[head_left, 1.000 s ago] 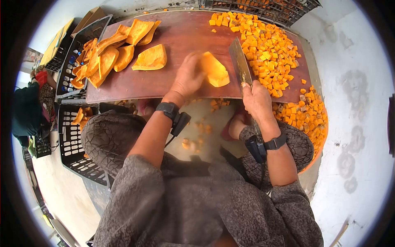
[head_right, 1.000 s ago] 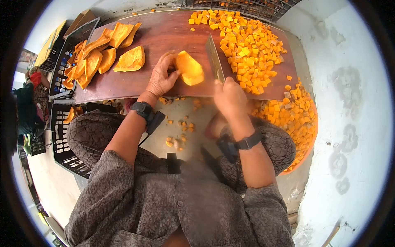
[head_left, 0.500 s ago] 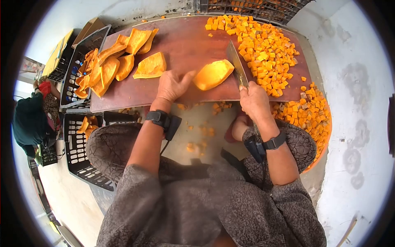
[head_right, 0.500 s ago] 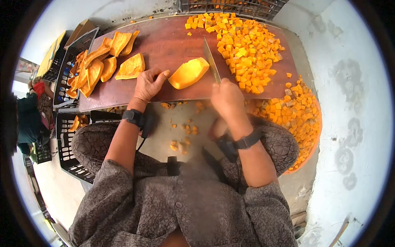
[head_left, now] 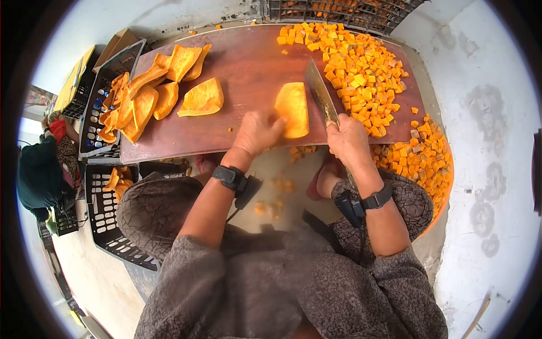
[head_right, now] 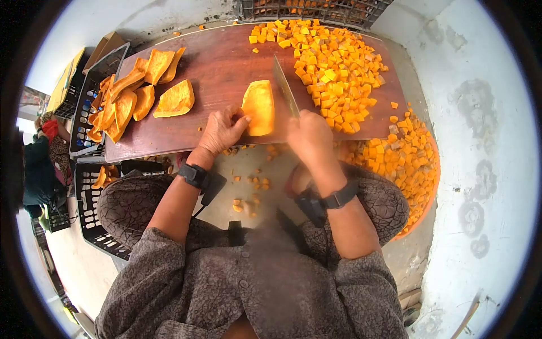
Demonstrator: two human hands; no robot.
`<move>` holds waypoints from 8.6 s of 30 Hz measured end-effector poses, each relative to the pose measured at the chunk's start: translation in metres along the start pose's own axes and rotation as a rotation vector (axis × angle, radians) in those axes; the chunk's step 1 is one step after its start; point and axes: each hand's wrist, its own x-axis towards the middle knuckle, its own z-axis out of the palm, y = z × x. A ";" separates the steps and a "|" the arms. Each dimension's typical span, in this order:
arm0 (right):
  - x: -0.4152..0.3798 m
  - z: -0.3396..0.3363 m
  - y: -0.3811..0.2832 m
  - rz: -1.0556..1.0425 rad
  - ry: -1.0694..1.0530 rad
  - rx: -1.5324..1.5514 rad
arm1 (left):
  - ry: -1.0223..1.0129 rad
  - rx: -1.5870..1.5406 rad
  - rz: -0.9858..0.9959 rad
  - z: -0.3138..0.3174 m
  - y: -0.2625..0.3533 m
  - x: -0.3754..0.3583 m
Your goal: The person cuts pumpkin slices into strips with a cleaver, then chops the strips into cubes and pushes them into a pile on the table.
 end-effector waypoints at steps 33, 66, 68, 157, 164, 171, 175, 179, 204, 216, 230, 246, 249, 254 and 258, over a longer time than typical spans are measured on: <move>0.007 0.009 0.011 -0.040 0.077 -0.009 | 0.193 0.483 0.493 0.013 -0.008 0.002; -0.049 -0.032 -0.010 -0.138 0.031 0.068 | 0.378 0.037 0.374 0.026 -0.013 0.020; -0.046 -0.035 -0.013 -0.144 0.030 0.072 | 0.348 0.023 0.306 0.027 -0.012 0.023; 0.014 -0.019 -0.067 -0.403 -0.146 -0.456 | 0.382 -0.084 0.231 0.030 -0.017 0.033; -0.017 -0.043 -0.062 -0.343 -0.189 -0.469 | 0.383 -0.082 0.193 0.028 -0.013 0.032; 0.010 -0.018 -0.065 -0.340 -0.195 -0.530 | 0.385 -0.037 0.272 0.030 -0.018 0.035; 0.005 -0.023 -0.053 -0.431 -0.158 -0.477 | 0.421 -0.063 0.271 0.028 -0.015 0.034; -0.022 -0.042 -0.045 -0.405 -0.204 -0.496 | 0.412 -0.047 0.226 0.029 -0.014 0.032; 0.006 -0.002 -0.026 -0.398 -0.117 -0.447 | 0.492 -0.002 0.318 0.036 -0.020 0.039; -0.011 -0.011 -0.017 -0.378 -0.141 -0.453 | 0.419 -0.014 0.189 0.036 -0.017 0.033; -0.010 -0.014 -0.034 -0.307 -0.209 -0.465 | 0.460 -0.036 0.186 0.035 -0.018 0.037; 0.029 -0.002 -0.034 -0.259 -0.035 -0.350 | 0.542 -0.095 0.329 0.032 -0.027 0.042; 0.021 -0.024 -0.038 -0.325 0.064 -0.291 | 0.537 -0.071 0.346 0.032 -0.027 0.040; 0.005 -0.039 -0.066 -0.341 0.010 -0.219 | 0.584 -0.101 0.378 0.034 -0.026 0.041; -0.003 -0.036 -0.078 -0.246 -0.092 -0.293 | 0.505 -0.108 0.310 0.028 -0.020 0.036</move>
